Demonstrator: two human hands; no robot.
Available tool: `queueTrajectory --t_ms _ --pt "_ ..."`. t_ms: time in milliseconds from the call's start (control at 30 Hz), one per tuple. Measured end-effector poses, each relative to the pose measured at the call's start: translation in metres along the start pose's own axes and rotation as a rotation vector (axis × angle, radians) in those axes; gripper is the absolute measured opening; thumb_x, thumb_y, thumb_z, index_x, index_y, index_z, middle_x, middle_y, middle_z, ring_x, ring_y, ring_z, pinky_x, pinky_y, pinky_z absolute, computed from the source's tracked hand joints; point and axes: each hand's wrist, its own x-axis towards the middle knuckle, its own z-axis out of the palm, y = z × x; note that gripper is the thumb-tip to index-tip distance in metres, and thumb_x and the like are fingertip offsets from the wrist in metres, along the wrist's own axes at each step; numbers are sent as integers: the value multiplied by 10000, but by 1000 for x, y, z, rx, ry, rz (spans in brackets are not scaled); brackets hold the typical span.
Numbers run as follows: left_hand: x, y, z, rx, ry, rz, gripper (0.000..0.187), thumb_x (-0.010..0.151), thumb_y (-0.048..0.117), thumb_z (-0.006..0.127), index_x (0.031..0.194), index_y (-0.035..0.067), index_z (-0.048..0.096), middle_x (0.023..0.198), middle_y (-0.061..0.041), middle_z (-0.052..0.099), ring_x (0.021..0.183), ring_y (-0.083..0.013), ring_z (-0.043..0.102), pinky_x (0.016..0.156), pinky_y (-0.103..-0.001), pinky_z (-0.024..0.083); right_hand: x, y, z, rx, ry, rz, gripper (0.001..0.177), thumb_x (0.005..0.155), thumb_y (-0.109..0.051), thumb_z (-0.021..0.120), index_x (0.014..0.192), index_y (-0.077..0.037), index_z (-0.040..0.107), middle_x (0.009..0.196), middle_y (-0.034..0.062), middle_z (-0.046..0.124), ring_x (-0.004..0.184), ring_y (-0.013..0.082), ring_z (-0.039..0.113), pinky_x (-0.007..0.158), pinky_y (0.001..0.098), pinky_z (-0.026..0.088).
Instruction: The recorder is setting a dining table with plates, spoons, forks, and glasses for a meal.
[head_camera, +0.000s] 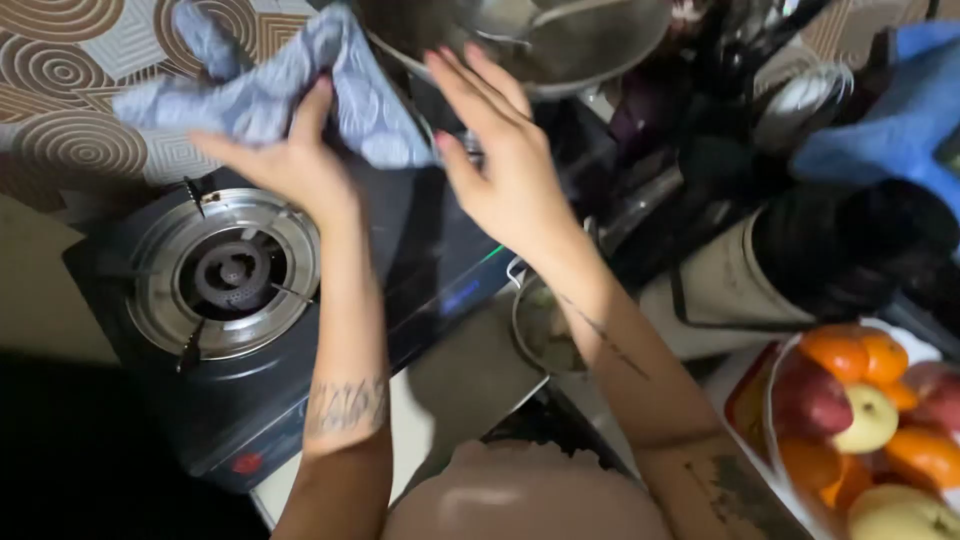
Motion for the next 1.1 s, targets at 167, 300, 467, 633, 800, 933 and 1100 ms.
queueTrajectory --t_ms 167,300,467,633,800,933,1100 --pt "-52 48 -50 -384 -349 -513 995 662 -179 824 1482 20 297 1420 -199 449 1277 -292 536 1089 -430 525 -69 5 -28 -22 46 153 517 958 24 697 1457 -59 585 1453 165 630 1415 329 575 1185 375 467" --pt "-92 64 -75 -281 -788 -879 713 623 -177 776 1259 -21 495 1101 -157 681 1003 -294 716 894 -409 626 -138 23 -35 30 69 392 465 954 -14 691 1408 -48 598 1338 192 690 1277 307 673 1093 351 498" --pt "-136 64 -101 107 -1160 -814 778 582 -123 829 1285 12 523 1085 -166 709 990 -287 718 873 -396 601 -228 27 -28 -1 82 627 428 934 -58 664 1361 -63 631 1306 180 702 1220 303 691 1037 364 524" --pt "-169 48 -154 488 -1717 -120 759 626 -84 772 1346 60 578 1315 -197 644 1215 -348 625 1024 -444 499 -300 16 -21 -413 156 735 368 932 -89 712 1295 -77 652 1184 193 634 1089 364 624 944 437 520" --pt "-200 43 -188 779 -1964 434 733 821 0 618 1515 77 394 1641 -199 284 1524 -345 275 1212 -552 233 -376 57 -1 -668 265 780 501 877 -161 802 1283 -24 541 1147 188 597 1065 360 548 914 520 483" --pt "-194 47 -200 833 -2152 224 908 774 -9 594 1590 49 200 1672 -244 121 1551 -364 156 1206 -554 184 -404 88 3 -491 507 931 547 914 -197 769 1257 78 443 1146 256 561 1041 350 576 738 438 570" --pt "-185 69 -190 1067 -2403 99 1112 819 268 727 1624 33 -2 1668 -297 2 1563 -407 43 1237 -553 124 -364 60 -13 791 513 1263 436 944 -97 509 1362 20 471 1155 219 655 836 308 736 684 375 616"
